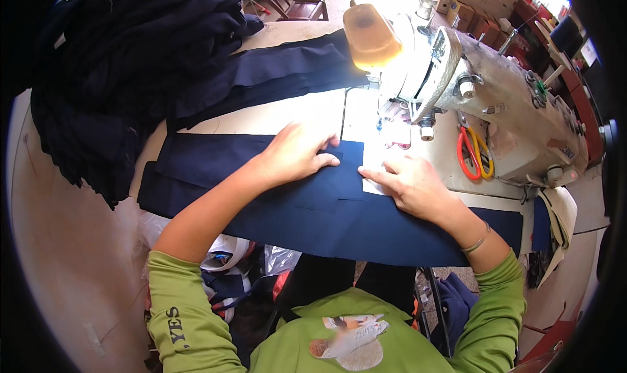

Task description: The person operates a sewing machine to stitch long strips of dark blue fabric. They repeatedly feed the fabric through the machine, cut the thread with scissors, and occasionally write in a notebook while handling a small tag.

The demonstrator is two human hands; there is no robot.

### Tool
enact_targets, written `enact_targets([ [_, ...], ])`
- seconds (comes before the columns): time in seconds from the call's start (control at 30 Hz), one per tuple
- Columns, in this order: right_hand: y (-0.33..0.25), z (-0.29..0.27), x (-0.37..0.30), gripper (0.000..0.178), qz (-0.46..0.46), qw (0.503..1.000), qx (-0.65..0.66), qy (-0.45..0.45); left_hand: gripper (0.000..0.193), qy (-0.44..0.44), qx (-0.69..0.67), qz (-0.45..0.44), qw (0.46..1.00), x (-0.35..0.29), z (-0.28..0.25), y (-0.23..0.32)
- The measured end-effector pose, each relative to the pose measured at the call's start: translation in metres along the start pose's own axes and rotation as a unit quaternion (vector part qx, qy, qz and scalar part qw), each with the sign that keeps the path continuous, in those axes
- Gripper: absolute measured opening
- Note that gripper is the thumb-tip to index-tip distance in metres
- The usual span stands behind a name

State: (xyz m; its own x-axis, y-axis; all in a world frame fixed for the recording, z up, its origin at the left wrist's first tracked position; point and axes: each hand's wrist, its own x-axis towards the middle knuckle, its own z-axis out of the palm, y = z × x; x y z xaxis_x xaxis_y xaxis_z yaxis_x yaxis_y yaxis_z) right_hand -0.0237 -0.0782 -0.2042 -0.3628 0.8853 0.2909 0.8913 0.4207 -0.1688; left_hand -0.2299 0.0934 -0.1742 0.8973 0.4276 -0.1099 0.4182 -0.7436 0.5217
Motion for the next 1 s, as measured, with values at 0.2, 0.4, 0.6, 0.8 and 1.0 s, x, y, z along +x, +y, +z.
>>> enact_targets([
  [0.2, 0.007, 0.01, -0.007, 0.038, 0.008, 0.998, 0.04, 0.04, 0.016, 0.149, -0.023, 0.154, 0.976, 0.002, 0.004, -0.017],
  [0.4, 0.005, 0.008, -0.01, 0.035, 0.019, 0.998, 0.045, 0.035, 0.015, 0.137, -0.124, 0.012, 0.983, 0.023, 0.029, 0.001],
  [0.6, 0.006, 0.008, -0.011, 0.031, 0.012, 0.998, 0.048, 0.051, 0.015, 0.152, -0.086, -0.011, 0.985, 0.031, 0.037, 0.007],
  [0.8, 0.007, 0.009, -0.01, 0.031, 0.03, 0.996, 0.048, 0.065, 0.019, 0.137, -0.08, -0.024, 0.987, 0.031, 0.034, 0.01],
  [1.0, 0.004, 0.012, -0.004, 0.036, 0.035, 0.997, 0.016, 0.074, 0.016, 0.131, -0.038, -0.034, 0.99, 0.034, 0.034, 0.009],
])
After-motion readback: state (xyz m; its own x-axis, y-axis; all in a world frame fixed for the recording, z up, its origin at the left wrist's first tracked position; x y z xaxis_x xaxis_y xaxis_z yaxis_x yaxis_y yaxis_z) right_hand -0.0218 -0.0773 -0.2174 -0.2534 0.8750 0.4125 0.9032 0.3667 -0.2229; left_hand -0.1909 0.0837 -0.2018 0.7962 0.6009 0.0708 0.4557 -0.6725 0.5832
